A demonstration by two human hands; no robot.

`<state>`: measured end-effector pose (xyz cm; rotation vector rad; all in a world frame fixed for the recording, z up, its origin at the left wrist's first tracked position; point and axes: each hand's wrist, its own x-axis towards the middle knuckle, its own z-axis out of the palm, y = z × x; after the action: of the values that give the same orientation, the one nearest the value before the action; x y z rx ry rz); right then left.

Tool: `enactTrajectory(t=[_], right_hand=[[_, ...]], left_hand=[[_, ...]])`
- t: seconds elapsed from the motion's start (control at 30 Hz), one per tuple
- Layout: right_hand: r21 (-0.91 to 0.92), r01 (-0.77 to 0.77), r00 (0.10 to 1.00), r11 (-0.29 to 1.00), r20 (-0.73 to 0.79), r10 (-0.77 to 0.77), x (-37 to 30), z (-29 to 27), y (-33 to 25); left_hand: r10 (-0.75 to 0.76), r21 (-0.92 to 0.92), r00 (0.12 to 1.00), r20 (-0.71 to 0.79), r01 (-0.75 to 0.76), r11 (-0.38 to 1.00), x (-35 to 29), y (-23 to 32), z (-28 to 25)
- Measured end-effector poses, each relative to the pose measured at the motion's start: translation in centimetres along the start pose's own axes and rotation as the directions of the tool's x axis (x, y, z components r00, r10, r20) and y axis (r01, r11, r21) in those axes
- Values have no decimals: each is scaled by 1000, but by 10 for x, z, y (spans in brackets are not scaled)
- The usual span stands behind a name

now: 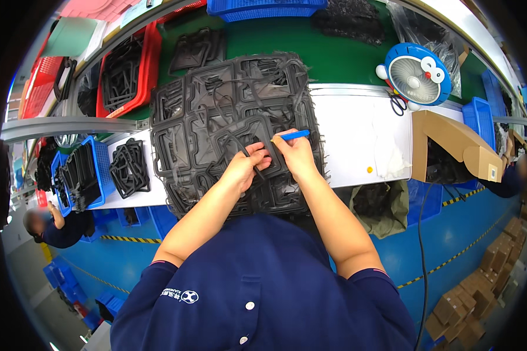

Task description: The person cleans the edges of black plastic industrial molds with a blue-handled utility pick.

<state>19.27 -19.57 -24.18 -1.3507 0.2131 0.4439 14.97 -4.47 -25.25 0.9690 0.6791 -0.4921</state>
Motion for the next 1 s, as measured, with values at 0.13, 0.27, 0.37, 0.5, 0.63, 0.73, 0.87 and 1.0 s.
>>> enactTrajectory(t=[0.13, 0.27, 0.37, 0.5, 0.63, 0.73, 0.87, 1.0], right_hand=[[62, -11, 1000, 998, 12, 10, -7, 8, -8], [22, -8, 1000, 1000, 1, 8, -13, 10, -13], [11, -1, 1000, 1000, -1, 1, -15, 10, -15], [-32, 50, 999, 998, -2, -50, -16, 10, -13], [-170, 134, 991, 976, 16, -133, -21, 16, -14], [-566, 165, 982, 807, 15, -190, -26, 24, -24], [-756, 217, 870, 618, -136, -473, -8, -21, -21], [-793, 148, 757, 590, -293, -584, 5, -87, -32]], left_hand=[[-52, 67, 994, 100, 46, 997, 0, 8, -1], [-37, 133, 998, 52, 30, 991, -7, 13, 6], [-2, 146, 1000, 31, -2, 989, -10, 12, 7], [116, 169, 991, 69, -126, 978, -15, 13, 9], [240, 206, 969, 59, -247, 947, -15, 7, 5], [330, 219, 943, 38, -330, 918, -27, 5, 2], [358, -57, 915, 185, -354, 934, -78, 61, -8], [435, -672, 884, 171, -218, 707, -122, 140, -52]])
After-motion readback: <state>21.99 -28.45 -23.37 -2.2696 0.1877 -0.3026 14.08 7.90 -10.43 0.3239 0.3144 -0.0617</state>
